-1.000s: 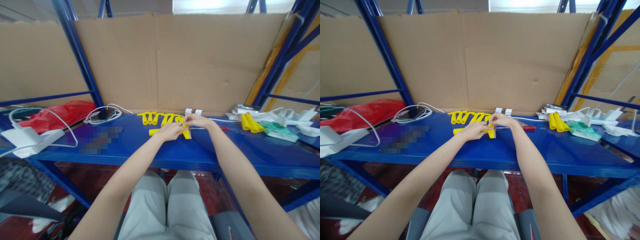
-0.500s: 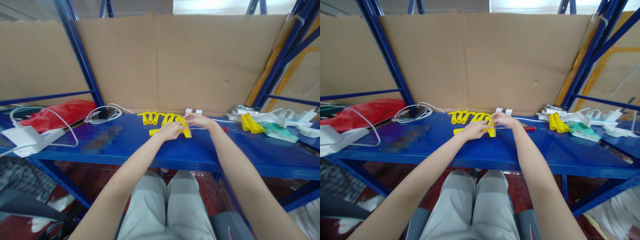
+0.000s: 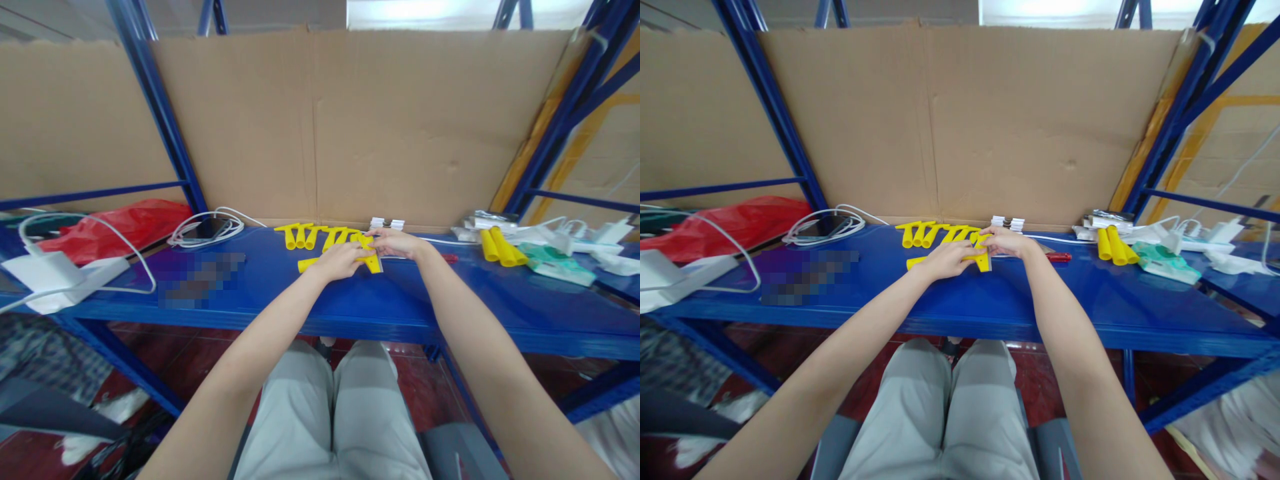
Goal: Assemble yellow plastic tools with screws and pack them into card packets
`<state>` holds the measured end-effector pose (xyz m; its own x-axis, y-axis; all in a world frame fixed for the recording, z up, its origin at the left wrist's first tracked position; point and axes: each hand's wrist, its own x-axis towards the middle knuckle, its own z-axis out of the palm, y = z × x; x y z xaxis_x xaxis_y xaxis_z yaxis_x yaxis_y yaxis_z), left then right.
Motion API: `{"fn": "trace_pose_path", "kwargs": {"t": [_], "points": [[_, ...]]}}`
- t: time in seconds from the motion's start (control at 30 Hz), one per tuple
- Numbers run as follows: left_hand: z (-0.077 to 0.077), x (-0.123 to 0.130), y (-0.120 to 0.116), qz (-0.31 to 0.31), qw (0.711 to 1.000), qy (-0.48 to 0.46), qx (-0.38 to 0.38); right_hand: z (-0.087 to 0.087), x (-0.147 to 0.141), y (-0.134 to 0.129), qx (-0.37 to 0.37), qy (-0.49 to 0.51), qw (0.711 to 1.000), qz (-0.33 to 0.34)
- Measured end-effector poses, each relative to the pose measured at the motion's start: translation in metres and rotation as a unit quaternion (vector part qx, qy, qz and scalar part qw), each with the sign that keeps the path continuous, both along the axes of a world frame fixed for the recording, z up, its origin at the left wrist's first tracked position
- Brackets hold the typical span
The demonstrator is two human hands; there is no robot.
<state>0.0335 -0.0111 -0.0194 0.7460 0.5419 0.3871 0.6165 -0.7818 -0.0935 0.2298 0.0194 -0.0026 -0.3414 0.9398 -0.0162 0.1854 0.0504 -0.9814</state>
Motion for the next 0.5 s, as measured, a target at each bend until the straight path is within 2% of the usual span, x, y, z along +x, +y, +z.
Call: {"fn": "trace_pose_path", "kwargs": {"t": [0.3,0.5], "points": [[0.007,-0.0013,-0.0056,0.064,0.998,-0.014,-0.011,0.0012,-0.0012,-0.0031,-0.032,0.021,0.999,0.03],[0.0068,-0.0021,-0.0036,0.066,0.997,-0.03,-0.006,0.0032,-0.0075,-0.0089,-0.022,0.03,0.997,0.064]]}}
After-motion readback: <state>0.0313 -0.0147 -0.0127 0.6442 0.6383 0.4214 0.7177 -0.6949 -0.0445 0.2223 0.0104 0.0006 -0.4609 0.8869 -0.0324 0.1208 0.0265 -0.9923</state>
